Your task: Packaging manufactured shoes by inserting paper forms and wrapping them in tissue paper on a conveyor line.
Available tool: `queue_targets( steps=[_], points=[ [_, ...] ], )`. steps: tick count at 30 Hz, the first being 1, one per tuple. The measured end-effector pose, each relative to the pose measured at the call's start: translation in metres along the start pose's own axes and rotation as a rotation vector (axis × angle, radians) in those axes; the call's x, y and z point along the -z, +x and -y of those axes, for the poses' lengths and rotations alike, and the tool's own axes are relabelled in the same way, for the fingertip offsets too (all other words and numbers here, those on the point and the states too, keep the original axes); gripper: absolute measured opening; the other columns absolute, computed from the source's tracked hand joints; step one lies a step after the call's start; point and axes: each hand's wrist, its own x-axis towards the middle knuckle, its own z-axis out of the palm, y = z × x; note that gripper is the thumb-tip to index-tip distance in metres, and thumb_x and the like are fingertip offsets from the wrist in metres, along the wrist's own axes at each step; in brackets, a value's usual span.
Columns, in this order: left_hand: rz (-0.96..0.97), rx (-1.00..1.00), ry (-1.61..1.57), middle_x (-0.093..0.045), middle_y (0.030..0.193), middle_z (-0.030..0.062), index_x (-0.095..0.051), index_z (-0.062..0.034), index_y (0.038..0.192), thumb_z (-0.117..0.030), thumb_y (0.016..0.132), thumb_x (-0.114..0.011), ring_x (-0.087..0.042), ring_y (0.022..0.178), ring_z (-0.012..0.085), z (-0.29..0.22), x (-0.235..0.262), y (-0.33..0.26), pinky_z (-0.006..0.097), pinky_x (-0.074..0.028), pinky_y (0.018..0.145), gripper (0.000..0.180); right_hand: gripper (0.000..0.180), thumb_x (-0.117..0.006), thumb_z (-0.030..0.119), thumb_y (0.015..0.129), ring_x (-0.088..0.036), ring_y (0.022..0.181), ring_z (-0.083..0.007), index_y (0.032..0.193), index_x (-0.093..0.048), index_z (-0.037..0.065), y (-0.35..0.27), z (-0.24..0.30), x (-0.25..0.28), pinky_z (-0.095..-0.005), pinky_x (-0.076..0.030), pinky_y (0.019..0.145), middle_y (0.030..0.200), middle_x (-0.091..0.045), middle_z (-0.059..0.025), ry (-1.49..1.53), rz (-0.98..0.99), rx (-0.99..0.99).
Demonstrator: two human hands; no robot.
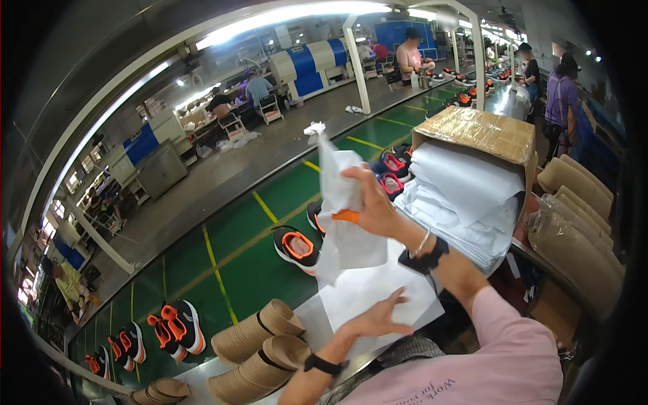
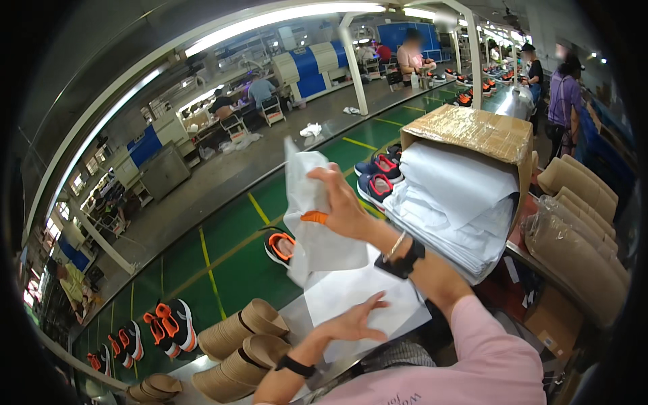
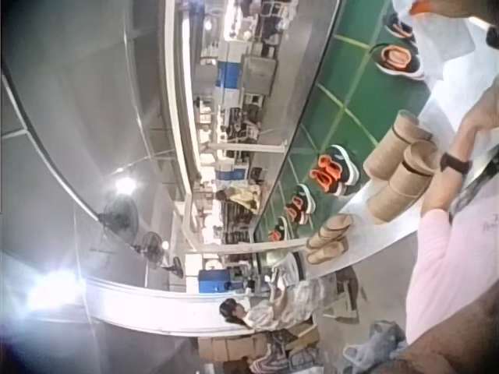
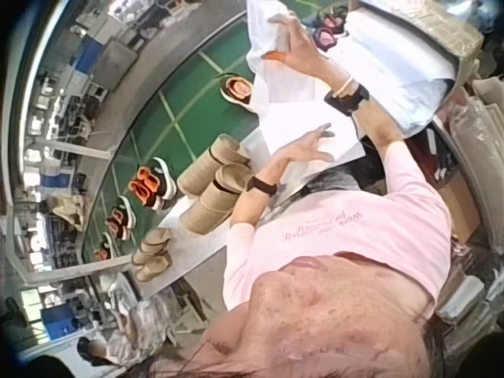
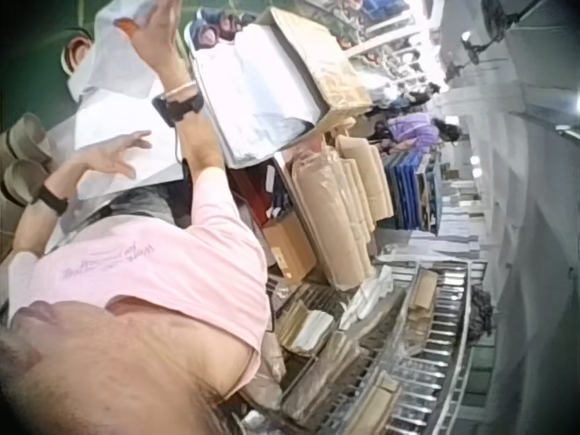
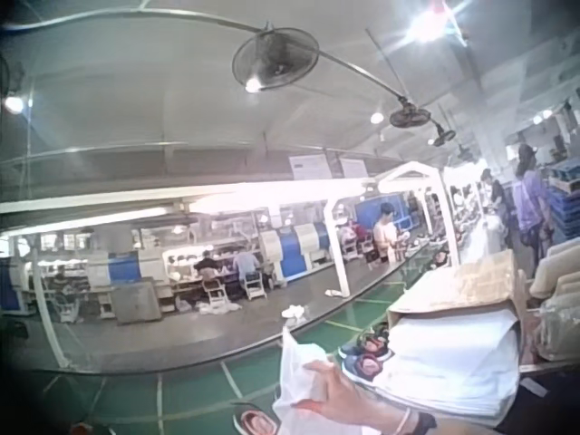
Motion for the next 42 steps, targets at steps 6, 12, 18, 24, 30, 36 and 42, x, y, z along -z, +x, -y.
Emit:
queue_targets(
  steps=[6,12,18,24,30,36,42],
  points=[
    [-0.764,-0.386,-1.601,-0.054,0.122,0.0162,-0.047,0.0003,0.123,-0.02,0.088,-0.053,-0.054,0.112,0.0304,-0.027,0.082,0.065,0.045,-0.042,0.098,0.041,0.092,-0.085,0.01,0.062,-0.051,0.102,-0.0233,0.13,-0.024,0.01,-0.078,0.014,-0.013,-0.0371,-0.043,0.089,0.116,-0.045,-0.0123,0.249,-0.586,-0.38],
    [-0.846,0.11,-0.566,-0.061,0.1,0.0075,-0.058,0.0009,0.108,-0.004,0.083,-0.059,-0.059,0.082,0.0124,0.0,0.089,0.093,0.028,-0.048,0.07,0.025,0.044,-0.076,0.01,0.071,-0.057,0.096,-0.0273,0.108,-0.054,0.004,-0.05,0.019,0.044,-0.0343,-0.047,0.078,0.103,-0.055,-0.0156,-0.036,-0.294,0.001],
    [-0.727,-0.089,-1.223,-0.051,0.117,0.0092,-0.037,-0.0011,0.128,-0.013,0.093,-0.052,-0.053,0.102,0.0122,-0.041,0.079,0.105,0.027,-0.045,0.085,0.04,0.043,-0.072,0.022,0.079,-0.061,0.071,-0.0249,0.103,-0.041,0.002,-0.036,-0.048,0.022,-0.0356,-0.047,0.065,0.076,-0.06,-0.0114,-0.02,-0.169,-0.798],
    [-0.922,-0.192,-0.796,-0.058,0.103,0.0084,-0.043,-0.0017,0.111,-0.008,0.092,-0.054,-0.06,0.09,0.0154,-0.006,0.168,0.127,0.027,-0.051,0.076,0.023,0.062,-0.076,0.031,0.073,-0.06,0.102,-0.0331,0.12,-0.05,-0.002,-0.04,-0.079,0.012,-0.0364,-0.047,0.087,0.112,-0.06,-0.0201,0.047,0.024,-0.453],
    [-0.548,0.147,-0.496,-0.066,0.086,0.0082,-0.064,0.0015,0.089,-0.022,0.092,-0.057,-0.065,0.077,0.0161,0.055,0.254,0.111,0.027,-0.054,0.07,0.024,0.053,-0.075,0.026,0.071,-0.062,0.093,-0.0343,0.115,-0.054,0.005,-0.058,-0.114,-0.007,-0.039,-0.05,0.078,0.101,-0.063,-0.0218,0.01,0.072,-0.577],
    [-0.433,0.1,1.178,-0.063,0.08,0.0149,-0.064,-0.0023,0.078,-0.017,0.081,-0.057,-0.064,0.077,0.0332,0.167,0.258,0.13,0.044,-0.05,0.069,0.017,0.051,-0.071,0.023,0.071,-0.064,0.076,-0.0336,0.111,-0.046,0.005,-0.052,-0.142,-0.023,-0.0407,-0.051,0.065,0.085,-0.063,-0.0224,0.026,0.703,-0.933],
    [-0.271,-0.046,0.884,-0.061,0.077,0.023,-0.057,0.0009,0.076,-0.014,0.086,-0.054,-0.06,0.075,0.0391,0.176,0.287,0.141,0.045,-0.048,0.067,0.018,0.055,-0.069,0.027,0.066,-0.063,0.076,-0.0409,0.103,-0.042,-0.005,-0.004,-0.168,-0.063,-0.0462,-0.051,0.065,0.081,-0.062,-0.0253,-0.232,1.001,-0.92]
  ],
)
